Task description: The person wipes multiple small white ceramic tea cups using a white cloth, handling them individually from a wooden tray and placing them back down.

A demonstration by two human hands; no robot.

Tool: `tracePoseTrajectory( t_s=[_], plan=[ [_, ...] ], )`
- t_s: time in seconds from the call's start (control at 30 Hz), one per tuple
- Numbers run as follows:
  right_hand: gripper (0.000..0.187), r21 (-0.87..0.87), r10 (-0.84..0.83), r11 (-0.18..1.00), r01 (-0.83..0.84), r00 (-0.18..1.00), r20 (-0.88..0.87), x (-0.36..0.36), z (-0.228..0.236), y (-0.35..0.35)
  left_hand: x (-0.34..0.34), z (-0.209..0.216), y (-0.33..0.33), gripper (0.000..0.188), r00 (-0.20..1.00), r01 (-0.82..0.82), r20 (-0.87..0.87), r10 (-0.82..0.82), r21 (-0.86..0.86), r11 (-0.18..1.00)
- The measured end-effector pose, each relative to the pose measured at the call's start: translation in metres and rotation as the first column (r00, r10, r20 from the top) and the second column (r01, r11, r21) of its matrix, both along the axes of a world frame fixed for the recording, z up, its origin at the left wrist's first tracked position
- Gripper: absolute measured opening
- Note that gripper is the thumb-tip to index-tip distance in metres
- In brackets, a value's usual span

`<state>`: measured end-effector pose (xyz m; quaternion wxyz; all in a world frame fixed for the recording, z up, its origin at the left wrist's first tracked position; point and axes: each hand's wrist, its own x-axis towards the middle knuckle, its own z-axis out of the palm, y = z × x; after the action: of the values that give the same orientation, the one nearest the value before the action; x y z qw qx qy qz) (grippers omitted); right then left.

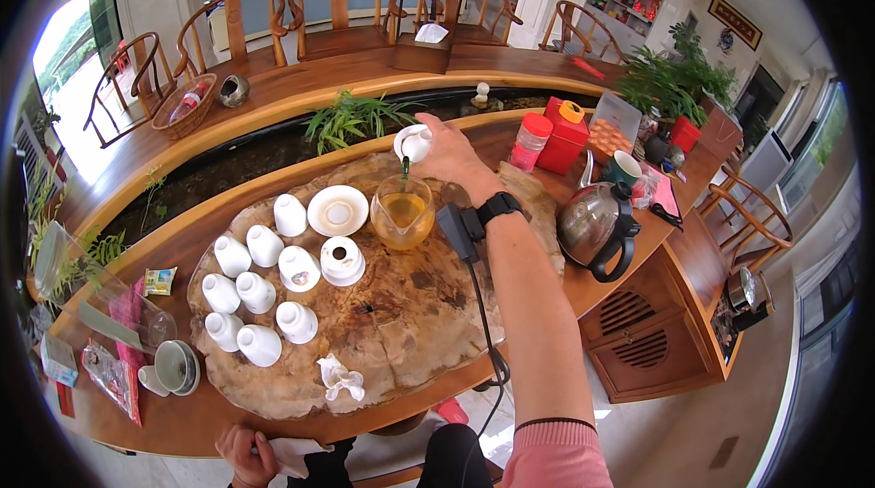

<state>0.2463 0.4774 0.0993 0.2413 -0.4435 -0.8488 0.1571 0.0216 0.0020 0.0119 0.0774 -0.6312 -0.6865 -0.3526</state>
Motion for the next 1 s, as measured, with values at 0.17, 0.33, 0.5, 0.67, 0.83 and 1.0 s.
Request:
tracePoseTrajectory(
  t_s=[0.17, 0.33, 0.5, 0.67, 0.83, 1.0],
  plan=[
    [0.094, -0.025, 0.022, 0.999, -0.022, 0.999, -0.023, 0.000, -0.014, 0.009, 0.002, 0.003, 0.001, 0.029, 1.000, -0.015, 0.002, 0.015, -0.011, 1.000],
    [0.100, -0.048, 0.088, 0.995, -0.088, 0.996, -0.003, 0.005, -0.013, 0.015, 0.003, 0.005, 0.001, 0.029, 1.000, -0.013, 0.021, 0.013, -0.005, 1.000],
    [0.098, 0.076, 0.017, 0.997, -0.020, 0.999, 0.038, 0.023, 0.007, -0.020, -0.002, -0.024, -0.008, 0.015, 0.998, -0.059, -0.008, 0.059, -0.018, 0.998],
    [0.044, 0.189, -0.054, 0.982, 0.021, 0.983, 0.174, 0.059, 0.031, -0.083, -0.003, -0.023, -0.006, 0.014, 0.999, -0.048, -0.022, 0.049, 0.033, 0.998],
    [0.019, 0.181, 0.289, 0.928, -0.325, 0.937, 0.198, 0.042, 0.029, -0.180, -0.005, -0.022, -0.004, 0.016, 1.000, -0.015, -0.014, 0.015, 0.022, 1.000],
    [0.016, 0.144, 0.611, 0.772, -0.619, 0.785, 0.099, -0.008, -0.001, -0.260, -0.004, -0.017, -0.003, 0.019, 1.000, 0.007, 0.027, -0.009, 0.064, 0.998]
  ],
)
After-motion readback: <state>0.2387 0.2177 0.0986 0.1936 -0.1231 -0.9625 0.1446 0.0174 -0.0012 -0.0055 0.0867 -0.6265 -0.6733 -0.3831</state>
